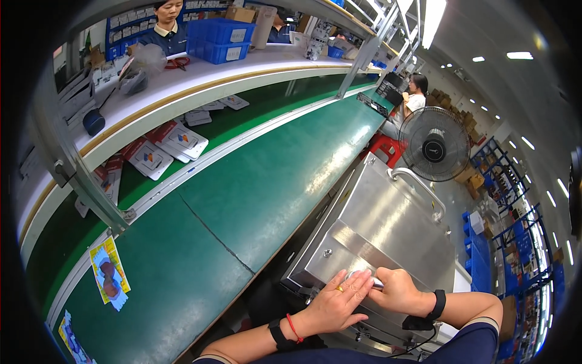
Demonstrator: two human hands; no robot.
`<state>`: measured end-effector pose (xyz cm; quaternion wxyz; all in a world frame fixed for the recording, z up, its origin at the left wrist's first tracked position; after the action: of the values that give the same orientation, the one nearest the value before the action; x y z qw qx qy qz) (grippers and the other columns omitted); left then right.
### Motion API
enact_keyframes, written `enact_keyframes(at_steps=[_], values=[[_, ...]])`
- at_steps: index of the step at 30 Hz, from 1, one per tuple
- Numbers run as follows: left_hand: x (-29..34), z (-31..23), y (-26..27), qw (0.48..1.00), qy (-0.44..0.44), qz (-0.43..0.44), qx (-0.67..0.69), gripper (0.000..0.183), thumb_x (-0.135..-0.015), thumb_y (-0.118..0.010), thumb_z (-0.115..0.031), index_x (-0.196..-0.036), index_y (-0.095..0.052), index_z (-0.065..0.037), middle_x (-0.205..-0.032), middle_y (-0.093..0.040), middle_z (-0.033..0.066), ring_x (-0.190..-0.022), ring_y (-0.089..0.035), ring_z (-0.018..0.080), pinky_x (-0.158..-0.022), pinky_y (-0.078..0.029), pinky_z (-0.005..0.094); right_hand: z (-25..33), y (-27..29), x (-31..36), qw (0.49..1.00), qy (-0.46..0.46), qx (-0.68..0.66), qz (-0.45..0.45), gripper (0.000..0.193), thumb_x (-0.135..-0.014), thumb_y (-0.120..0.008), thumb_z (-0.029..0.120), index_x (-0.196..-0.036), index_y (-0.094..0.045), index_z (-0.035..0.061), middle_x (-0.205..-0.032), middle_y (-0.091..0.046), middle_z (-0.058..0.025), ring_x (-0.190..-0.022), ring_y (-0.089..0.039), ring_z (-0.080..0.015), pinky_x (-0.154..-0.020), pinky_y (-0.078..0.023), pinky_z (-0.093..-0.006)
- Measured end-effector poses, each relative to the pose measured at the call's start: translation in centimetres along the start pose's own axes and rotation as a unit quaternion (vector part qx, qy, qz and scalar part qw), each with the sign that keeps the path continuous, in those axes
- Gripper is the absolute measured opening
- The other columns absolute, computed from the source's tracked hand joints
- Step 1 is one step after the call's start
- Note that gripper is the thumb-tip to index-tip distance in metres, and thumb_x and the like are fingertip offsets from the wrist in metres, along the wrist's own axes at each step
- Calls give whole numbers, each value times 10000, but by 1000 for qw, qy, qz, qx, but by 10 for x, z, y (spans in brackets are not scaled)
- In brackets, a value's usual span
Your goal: The worker places electronic components into anti-static bags, arranges them on a vacuum sealer, operates the sealer, and organizes the sealed packets.
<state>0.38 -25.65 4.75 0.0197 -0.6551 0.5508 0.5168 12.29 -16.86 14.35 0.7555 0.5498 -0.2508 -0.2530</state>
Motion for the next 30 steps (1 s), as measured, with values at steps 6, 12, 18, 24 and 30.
enact_keyframes(at_steps=[6, 12, 18, 24, 30], values=[[-3, -3, -4, 999, -13, 2, -36, 752, -759, -646, -405, -1312, -390, 35, -1345, -411, 195, -1189, -470, 292, -1000, -305, 425, -14, -7, 4, 999, 7, 19, -34, 266, -694, -650, 229, -634, -520, 5, -554, -550, -210, -556, -576, -392, -527, -467, -437], [0, 0, -2, 997, -4, 8, -71, 777, -733, -669, -360, -1326, -360, 35, -1361, -390, 195, -1218, -436, 277, -982, -327, 417, -10, -11, -2, 997, -1, 63, -37, 269, -709, -644, 273, -684, -554, 20, -610, -576, -214, -614, -592, -388, -572, -474, -444], [21, 0, 15, 998, 1, 25, -51, 739, -773, -640, -300, -1370, -307, -20, -1420, -288, 199, -1305, -317, 303, -1043, -267, 451, 10, -8, 17, 979, 129, 36, -151, 357, -669, -711, 158, -964, -544, 46, -885, -590, -153, -829, -571, -357, -698, -454, -417], [52, 7, 78, 993, 85, -73, -46, 551, -797, -636, -246, -1269, -449, -32, -1391, -304, 238, -1275, -335, 369, -1024, -303, 461, -10, -18, 59, 981, 6, 51, -187, 510, -813, -553, 542, -1062, -610, 100, -905, -632, -222, -817, -624, -348, -727, -483, -440], [95, 59, 189, 842, 337, -254, 335, 195, -896, -568, -201, -969, -637, -34, -960, -635, 32, -866, -600, 124, -759, -476, 261, 17, -32, 45, 900, -160, 234, -331, 585, -763, -495, 672, -896, -687, 136, -726, -651, -144, -625, -620, -347, -546, -474, -456]])
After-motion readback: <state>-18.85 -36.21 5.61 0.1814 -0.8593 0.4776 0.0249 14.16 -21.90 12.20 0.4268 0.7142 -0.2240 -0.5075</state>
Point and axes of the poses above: each hand's wrist, its own x-axis away from the middle knuckle, its own y-axis out of the back of the hand, z = x × y, the point moved 2 cm from there along -x, towards the middle knuckle
